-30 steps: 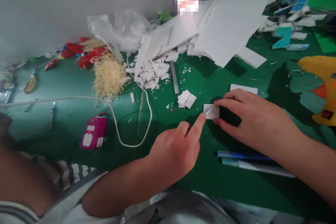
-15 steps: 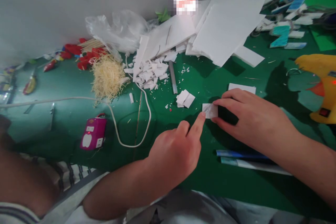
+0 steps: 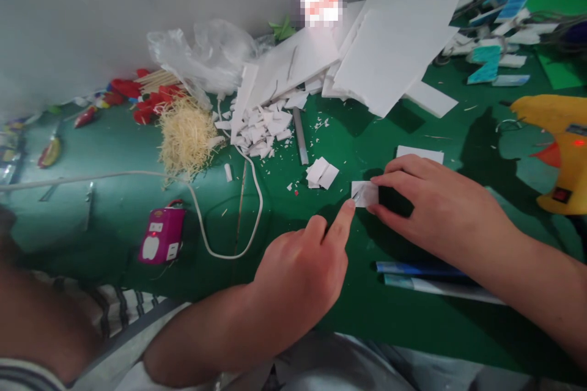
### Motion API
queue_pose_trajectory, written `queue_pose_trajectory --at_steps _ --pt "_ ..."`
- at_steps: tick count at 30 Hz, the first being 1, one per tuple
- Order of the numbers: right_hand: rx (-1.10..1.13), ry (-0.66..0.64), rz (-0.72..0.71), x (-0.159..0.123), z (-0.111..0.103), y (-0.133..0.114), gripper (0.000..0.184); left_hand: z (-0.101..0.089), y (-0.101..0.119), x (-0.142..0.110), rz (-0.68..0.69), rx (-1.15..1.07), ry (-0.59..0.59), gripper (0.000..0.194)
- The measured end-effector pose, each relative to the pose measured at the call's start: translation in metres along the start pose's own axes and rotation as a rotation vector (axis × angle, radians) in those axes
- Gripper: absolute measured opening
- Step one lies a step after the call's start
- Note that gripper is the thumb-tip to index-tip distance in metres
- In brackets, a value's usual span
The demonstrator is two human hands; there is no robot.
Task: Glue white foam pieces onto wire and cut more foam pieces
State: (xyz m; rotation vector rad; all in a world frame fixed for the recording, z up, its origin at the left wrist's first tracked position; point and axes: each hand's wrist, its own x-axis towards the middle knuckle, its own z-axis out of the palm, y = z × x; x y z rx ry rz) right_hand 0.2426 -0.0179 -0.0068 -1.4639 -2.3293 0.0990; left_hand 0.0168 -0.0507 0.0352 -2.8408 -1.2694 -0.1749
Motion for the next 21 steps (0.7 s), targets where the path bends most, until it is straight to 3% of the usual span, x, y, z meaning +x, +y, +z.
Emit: queue_pose_trajectory --at_steps 21 --pt "0.017 -0.02 -0.005 0.0 0.002 0.003 0.022 -0.013 -0.005 -0.014 -0.001 0.079 -0.036 0.041"
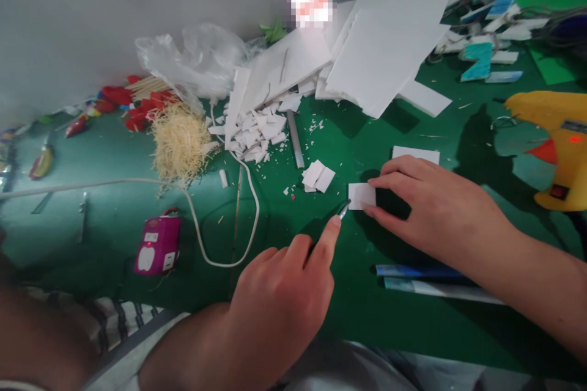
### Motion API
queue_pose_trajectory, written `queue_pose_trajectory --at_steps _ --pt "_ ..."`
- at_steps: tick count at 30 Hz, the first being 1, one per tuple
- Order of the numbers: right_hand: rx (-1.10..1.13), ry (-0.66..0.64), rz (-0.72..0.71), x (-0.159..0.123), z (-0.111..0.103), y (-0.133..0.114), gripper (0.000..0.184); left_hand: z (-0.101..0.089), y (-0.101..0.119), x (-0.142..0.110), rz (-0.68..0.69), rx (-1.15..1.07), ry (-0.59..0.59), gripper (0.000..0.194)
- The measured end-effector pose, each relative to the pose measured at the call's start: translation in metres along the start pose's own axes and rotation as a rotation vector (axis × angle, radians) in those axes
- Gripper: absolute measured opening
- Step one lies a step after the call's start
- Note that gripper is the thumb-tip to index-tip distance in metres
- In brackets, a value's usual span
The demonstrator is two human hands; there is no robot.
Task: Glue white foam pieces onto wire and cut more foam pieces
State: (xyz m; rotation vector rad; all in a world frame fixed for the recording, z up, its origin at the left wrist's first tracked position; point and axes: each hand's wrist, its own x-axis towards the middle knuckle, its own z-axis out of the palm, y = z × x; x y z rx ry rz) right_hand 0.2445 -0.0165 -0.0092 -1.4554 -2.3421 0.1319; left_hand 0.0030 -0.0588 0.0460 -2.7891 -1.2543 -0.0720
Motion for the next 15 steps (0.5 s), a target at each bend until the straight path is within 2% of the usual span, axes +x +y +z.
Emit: queue_pose_trajectory --at_steps 4,11,15 --pt "-0.005 -0.009 -0.006 -0.001 -0.001 0.0 0.022 0.0 -0.001 -0.001 -0.004 0.005 0.001 0.041" --pt "-0.041 0.025 -0.059 0.001 -0.005 -0.004 0.036 -0.003 -0.008 -0.002 -0.056 -0.051 -0.004 0.042" --pt "-0.057 -0.017 -0.082 0.002 -0.005 -0.003 0.025 -0.006 -0.013 -0.001 -0.091 -0.042 0.017 0.041"
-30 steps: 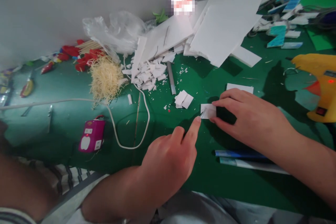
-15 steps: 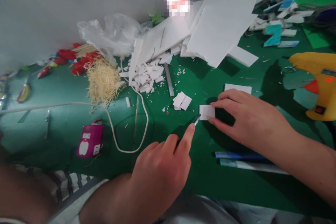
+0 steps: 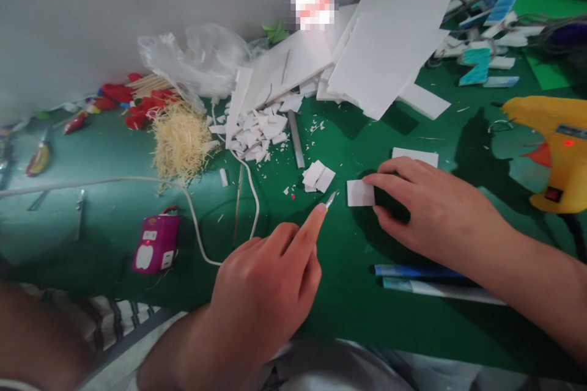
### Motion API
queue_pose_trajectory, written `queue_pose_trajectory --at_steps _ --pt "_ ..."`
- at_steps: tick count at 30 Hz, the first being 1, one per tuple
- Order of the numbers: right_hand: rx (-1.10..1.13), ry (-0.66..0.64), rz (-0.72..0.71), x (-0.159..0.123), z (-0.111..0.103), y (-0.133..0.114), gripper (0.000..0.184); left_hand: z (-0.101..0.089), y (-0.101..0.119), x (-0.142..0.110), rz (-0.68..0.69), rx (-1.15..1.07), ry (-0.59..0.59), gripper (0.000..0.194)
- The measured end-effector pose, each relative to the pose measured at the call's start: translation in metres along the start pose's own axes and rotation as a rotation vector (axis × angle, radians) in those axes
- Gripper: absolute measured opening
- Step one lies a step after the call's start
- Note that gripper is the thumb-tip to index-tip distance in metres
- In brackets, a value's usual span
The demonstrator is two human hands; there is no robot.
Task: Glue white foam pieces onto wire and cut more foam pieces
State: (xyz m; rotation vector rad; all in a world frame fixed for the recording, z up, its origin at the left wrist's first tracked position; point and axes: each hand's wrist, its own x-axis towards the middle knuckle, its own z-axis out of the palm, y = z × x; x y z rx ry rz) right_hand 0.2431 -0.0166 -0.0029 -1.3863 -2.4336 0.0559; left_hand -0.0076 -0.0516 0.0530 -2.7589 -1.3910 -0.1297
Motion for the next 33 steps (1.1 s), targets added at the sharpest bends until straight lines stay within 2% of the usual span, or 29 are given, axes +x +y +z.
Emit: queue_pose_trajectory --at_steps 2,6,10,16,20,25,33 --pt "0.018 0.001 0.021 0.0 0.0 0.001 0.022 0.0 0.0 0.001 -0.006 -0.002 0.016 0.041" --pt "0.056 -0.007 0.061 -0.001 0.0 0.002 0.037 0.002 0.004 0.002 -0.007 -0.019 0.018 0.039" --pt "0.081 -0.043 0.006 0.001 0.002 0.006 0.041 0.003 0.006 0.002 0.01 -0.052 0.002 0.04" --pt "0.128 -0.042 -0.042 0.005 0.005 0.009 0.023 0.004 0.008 0.003 0.03 -0.075 0.005 0.04" --pt "0.118 -0.045 -0.038 0.004 0.004 0.007 0.036 0.005 0.01 0.004 0.032 -0.087 -0.007 0.037" --pt "0.115 -0.054 -0.067 0.004 0.004 0.009 0.025 0.005 0.011 0.003 0.065 -0.128 -0.005 0.035" --pt "0.118 -0.031 -0.077 0.004 0.007 0.011 0.023 0.012 0.014 0.004 0.084 -0.122 -0.018 0.04"
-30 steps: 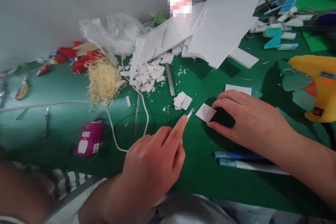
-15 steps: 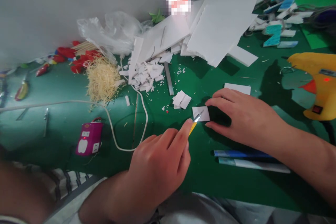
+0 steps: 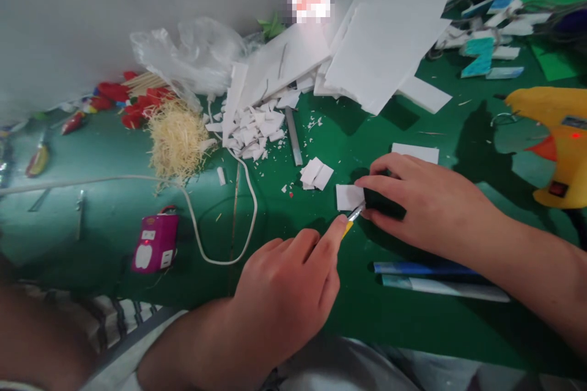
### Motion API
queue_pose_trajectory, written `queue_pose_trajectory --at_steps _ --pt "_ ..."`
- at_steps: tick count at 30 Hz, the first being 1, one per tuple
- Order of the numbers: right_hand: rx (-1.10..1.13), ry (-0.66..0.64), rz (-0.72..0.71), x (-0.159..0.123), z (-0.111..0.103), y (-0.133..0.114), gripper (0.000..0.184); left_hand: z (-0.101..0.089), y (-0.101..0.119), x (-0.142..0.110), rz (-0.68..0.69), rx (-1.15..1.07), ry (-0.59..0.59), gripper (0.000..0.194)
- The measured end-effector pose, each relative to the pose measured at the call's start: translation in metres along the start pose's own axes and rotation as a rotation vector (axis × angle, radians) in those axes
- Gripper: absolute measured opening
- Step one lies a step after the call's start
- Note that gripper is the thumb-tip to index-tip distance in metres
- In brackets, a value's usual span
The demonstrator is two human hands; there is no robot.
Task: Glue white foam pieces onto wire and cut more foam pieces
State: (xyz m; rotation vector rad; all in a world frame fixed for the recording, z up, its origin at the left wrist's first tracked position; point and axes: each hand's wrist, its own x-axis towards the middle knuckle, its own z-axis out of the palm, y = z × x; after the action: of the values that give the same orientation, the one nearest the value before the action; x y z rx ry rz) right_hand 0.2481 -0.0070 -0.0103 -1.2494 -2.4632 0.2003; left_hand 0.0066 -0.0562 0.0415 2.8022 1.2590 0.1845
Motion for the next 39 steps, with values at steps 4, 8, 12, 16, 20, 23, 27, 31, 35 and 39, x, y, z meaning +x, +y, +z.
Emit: queue_pose_trajectory --at_steps 4,8,12,16,20,23,27,31,35,39 --pt "0.002 0.007 0.001 -0.0004 0.0013 0.0 0.023 0.0007 0.0016 0.0011 0.01 0.009 -0.021 0.04" --pt "0.003 -0.001 -0.001 -0.0016 0.0013 0.0003 0.024 0.0021 0.0011 0.0022 0.015 0.022 -0.011 0.041" --pt "0.011 -0.006 -0.006 -0.002 0.0011 0.0009 0.023 0.0027 0.0008 0.0012 0.013 0.027 -0.005 0.041" --pt "0.01 -0.008 -0.004 -0.0014 0.0017 0.0009 0.024 0.0019 0.001 0.0007 0.013 0.023 -0.005 0.042" --pt "0.002 0.008 -0.017 -0.0014 0.0016 0.0008 0.024 0.0018 -0.0002 0.002 0.024 0.021 -0.015 0.044" --pt "-0.004 0.015 -0.024 -0.0019 0.0008 0.0013 0.024 0.0021 -0.0017 0.0029 0.042 0.03 -0.02 0.046" --pt "0.004 0.006 -0.04 -0.003 -0.0002 0.0021 0.026 0.0021 -0.0019 0.0036 0.036 0.051 -0.019 0.048" --pt "0.004 0.003 -0.041 -0.003 0.0002 0.0023 0.027 0.0021 -0.0002 0.0041 0.034 0.062 -0.021 0.048" --pt "-0.009 0.008 -0.029 -0.0021 0.0012 0.0015 0.026 0.0013 0.0011 0.0039 0.047 0.067 -0.024 0.046" --pt "-0.004 0.006 -0.026 -0.0023 0.0015 0.0006 0.026 -0.0021 0.0013 0.0023 0.051 0.095 -0.027 0.045"
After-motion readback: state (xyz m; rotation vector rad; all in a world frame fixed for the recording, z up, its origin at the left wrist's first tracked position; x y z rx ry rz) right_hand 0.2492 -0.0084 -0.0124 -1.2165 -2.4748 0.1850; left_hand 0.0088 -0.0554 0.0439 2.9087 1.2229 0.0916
